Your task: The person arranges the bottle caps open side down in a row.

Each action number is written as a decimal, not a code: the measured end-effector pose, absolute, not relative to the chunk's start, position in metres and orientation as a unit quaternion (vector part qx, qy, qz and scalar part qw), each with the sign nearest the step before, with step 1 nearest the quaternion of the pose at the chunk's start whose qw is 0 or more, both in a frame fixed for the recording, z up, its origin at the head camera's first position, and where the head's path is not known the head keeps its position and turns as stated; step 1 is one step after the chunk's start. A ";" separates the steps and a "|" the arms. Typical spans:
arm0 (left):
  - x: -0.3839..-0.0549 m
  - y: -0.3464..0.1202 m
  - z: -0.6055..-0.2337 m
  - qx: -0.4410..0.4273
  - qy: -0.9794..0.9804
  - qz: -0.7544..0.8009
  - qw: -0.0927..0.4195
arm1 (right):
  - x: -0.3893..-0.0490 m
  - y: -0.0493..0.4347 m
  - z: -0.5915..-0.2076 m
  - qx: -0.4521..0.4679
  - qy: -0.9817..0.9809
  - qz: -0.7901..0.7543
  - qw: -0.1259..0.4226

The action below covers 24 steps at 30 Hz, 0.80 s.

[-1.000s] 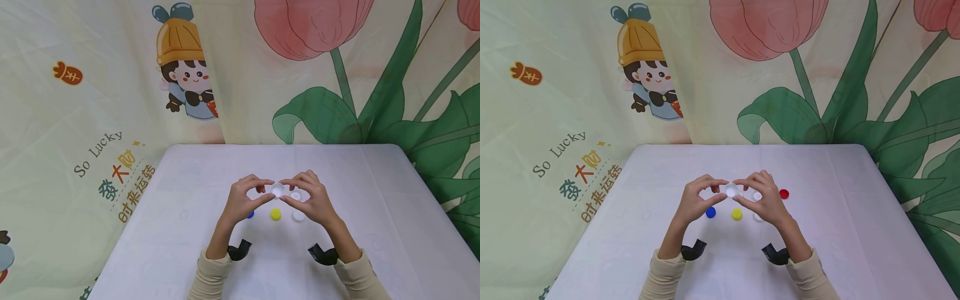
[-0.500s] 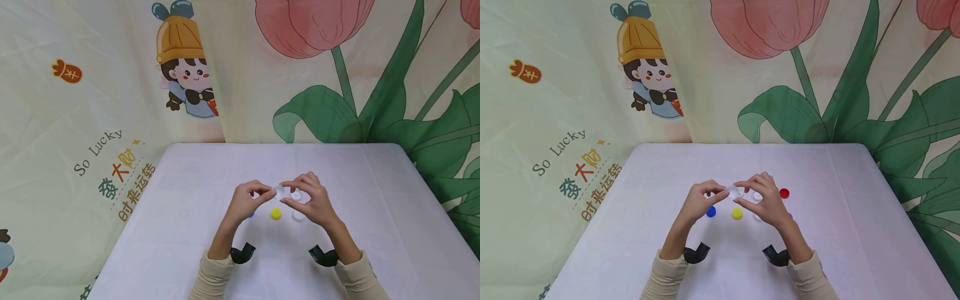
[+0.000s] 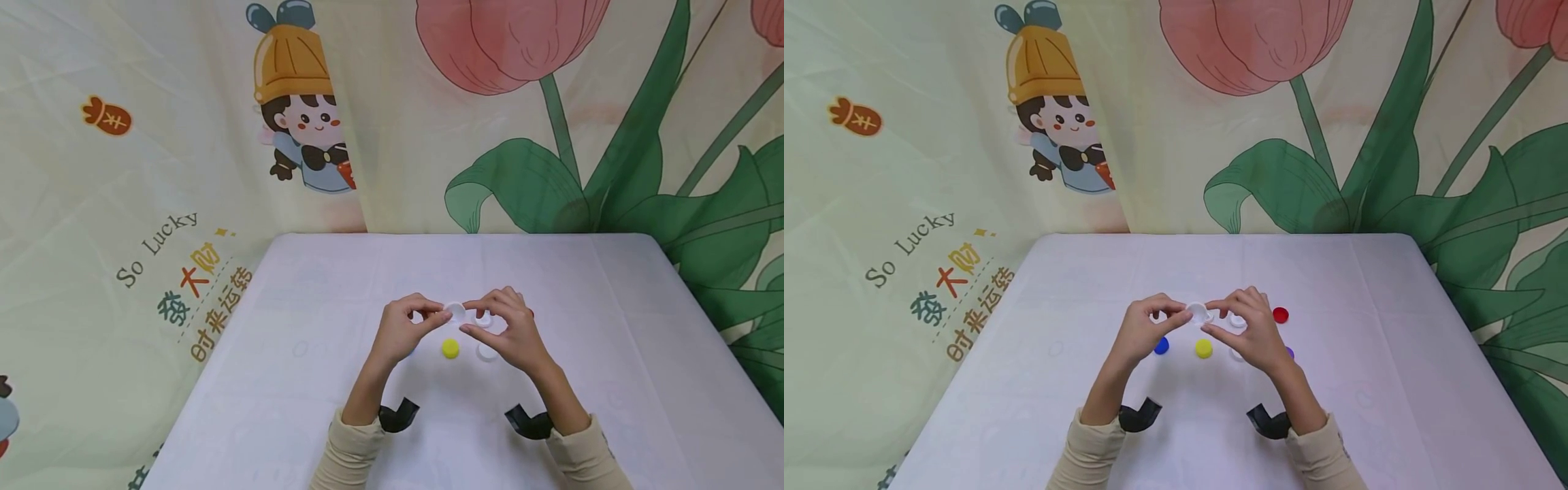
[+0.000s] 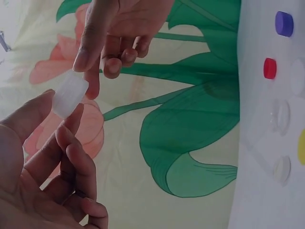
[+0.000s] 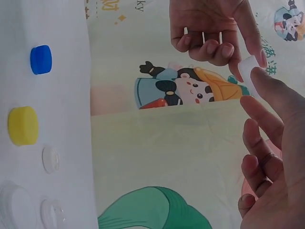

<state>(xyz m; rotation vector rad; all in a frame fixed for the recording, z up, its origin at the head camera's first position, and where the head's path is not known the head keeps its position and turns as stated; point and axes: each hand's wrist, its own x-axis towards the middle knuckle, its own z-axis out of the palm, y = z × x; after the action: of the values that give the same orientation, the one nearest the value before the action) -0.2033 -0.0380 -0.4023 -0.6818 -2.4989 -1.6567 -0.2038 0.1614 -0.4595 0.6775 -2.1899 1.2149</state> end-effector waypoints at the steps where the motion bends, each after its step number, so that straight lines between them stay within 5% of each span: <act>1: -0.205 -0.038 -0.405 -0.224 -0.811 -0.539 0.043 | -0.204 0.162 -0.460 0.252 -0.812 0.454 0.267; 15: -0.223 -0.041 -0.435 -0.336 -0.793 -0.467 0.200 | -0.201 0.162 -0.463 0.223 -0.827 0.471 0.212; 24: -0.224 -0.041 -0.434 -0.395 -0.785 -0.407 0.249 | -0.198 0.159 -0.458 0.215 -0.821 0.486 0.207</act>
<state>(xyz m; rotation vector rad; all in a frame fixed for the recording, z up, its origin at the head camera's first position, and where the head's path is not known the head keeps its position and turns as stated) -0.2239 -0.0407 -0.4344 -1.0755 -2.1382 -1.1094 -0.1981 0.1592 -0.4577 0.5992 -2.2880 1.3536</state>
